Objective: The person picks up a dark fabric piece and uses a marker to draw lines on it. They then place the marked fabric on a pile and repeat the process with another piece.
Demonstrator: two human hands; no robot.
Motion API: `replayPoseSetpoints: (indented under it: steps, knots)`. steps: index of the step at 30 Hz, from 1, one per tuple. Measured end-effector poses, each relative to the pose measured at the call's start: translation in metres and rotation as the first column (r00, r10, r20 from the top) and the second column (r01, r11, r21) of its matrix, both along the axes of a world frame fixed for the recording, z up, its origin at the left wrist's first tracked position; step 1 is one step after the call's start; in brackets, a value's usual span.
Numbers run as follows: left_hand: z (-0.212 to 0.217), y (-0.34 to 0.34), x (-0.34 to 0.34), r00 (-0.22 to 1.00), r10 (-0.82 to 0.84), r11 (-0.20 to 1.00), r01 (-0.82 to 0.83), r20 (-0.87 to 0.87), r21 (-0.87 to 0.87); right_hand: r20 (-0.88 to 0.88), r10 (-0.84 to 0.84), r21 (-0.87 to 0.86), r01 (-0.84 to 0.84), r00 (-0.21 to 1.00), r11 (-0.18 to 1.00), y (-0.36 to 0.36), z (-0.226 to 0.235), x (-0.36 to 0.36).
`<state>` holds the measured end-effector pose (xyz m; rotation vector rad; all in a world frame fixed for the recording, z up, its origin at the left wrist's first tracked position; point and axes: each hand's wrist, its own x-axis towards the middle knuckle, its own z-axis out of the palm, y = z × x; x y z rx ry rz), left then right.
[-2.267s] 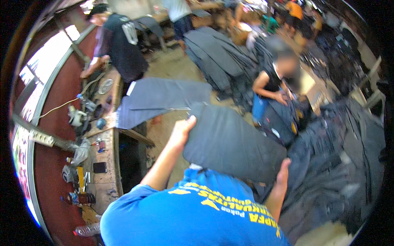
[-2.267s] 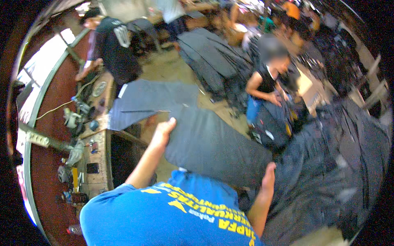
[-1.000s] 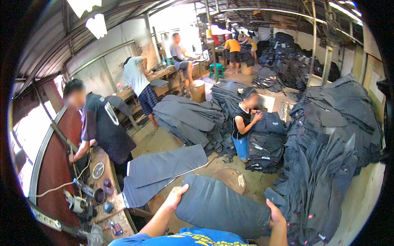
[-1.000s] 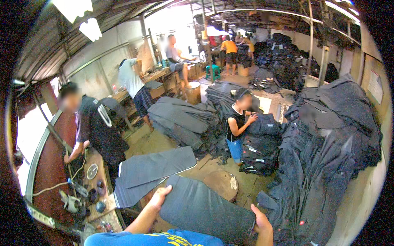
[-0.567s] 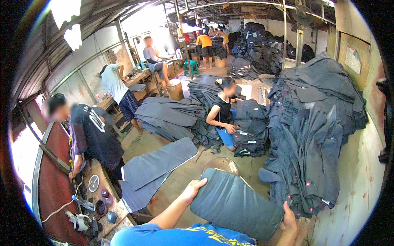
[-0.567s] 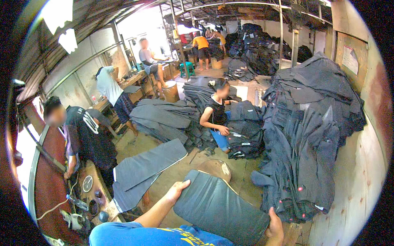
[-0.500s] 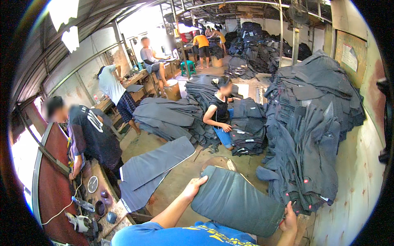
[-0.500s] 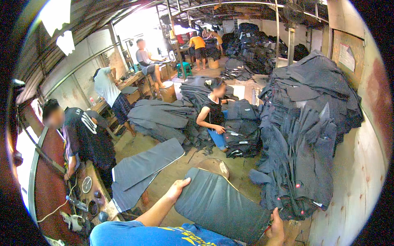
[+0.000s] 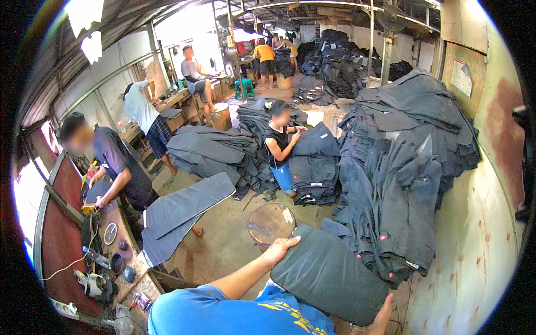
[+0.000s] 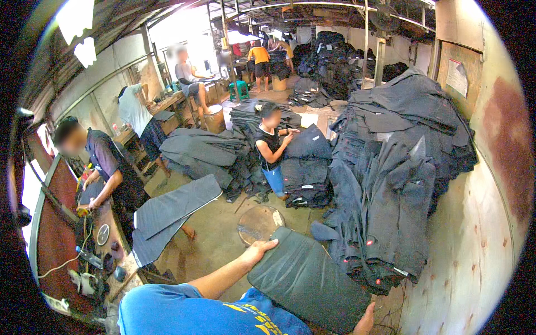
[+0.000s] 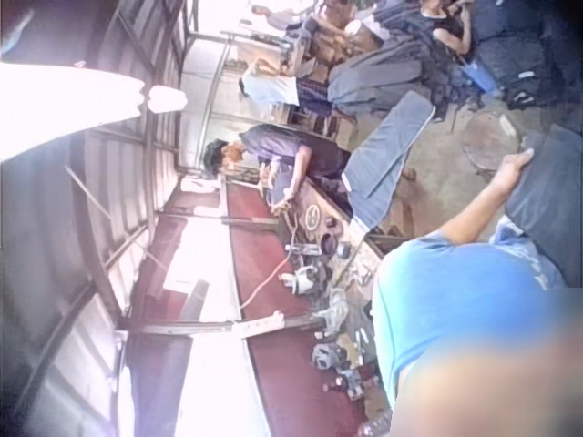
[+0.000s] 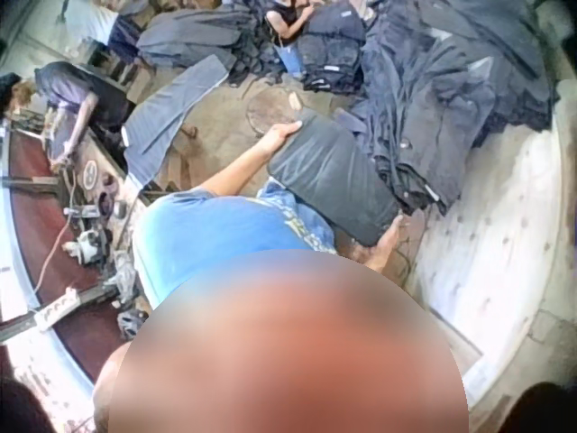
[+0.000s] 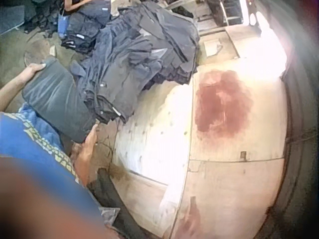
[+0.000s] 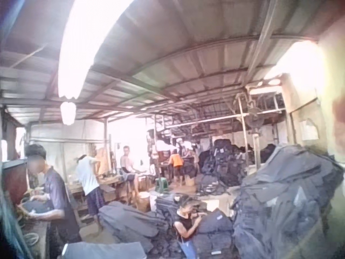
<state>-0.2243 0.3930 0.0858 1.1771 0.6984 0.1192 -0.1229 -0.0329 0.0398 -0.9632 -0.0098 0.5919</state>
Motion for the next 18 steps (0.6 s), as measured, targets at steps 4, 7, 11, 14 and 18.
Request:
replayPoseSetpoints:
  steps: [4,7,11,14,18]
  knots:
    - [-0.001,-0.020,0.017,0.997,-0.071,0.991,0.072,0.011,-0.109,-0.104,0.001,0.132,0.013,0.995,0.991,-0.034,0.004,0.005]
    - [0.003,-0.028,0.027,1.000,0.000,0.997,-0.002,-0.027,-0.071,-0.135,-0.061,0.091,0.074,0.989,0.993,-0.039,0.002,0.007]
    - [0.023,-0.038,0.025,0.997,0.059,0.997,-0.056,-0.045,0.055,0.022,-0.159,-0.166,0.160,0.987,0.973,-0.025,-0.005,0.020]
    - [0.044,-0.041,0.017,0.990,0.088,0.950,-0.052,-0.107,0.308,0.025,-0.158,-0.428,0.153,0.987,0.891,-0.015,0.004,0.030]
    - [0.050,-0.048,0.018,0.992,0.113,0.965,-0.096,-0.057,0.242,-0.056,-0.179,-0.333,0.151,0.982,0.931,-0.005,0.022,0.027]
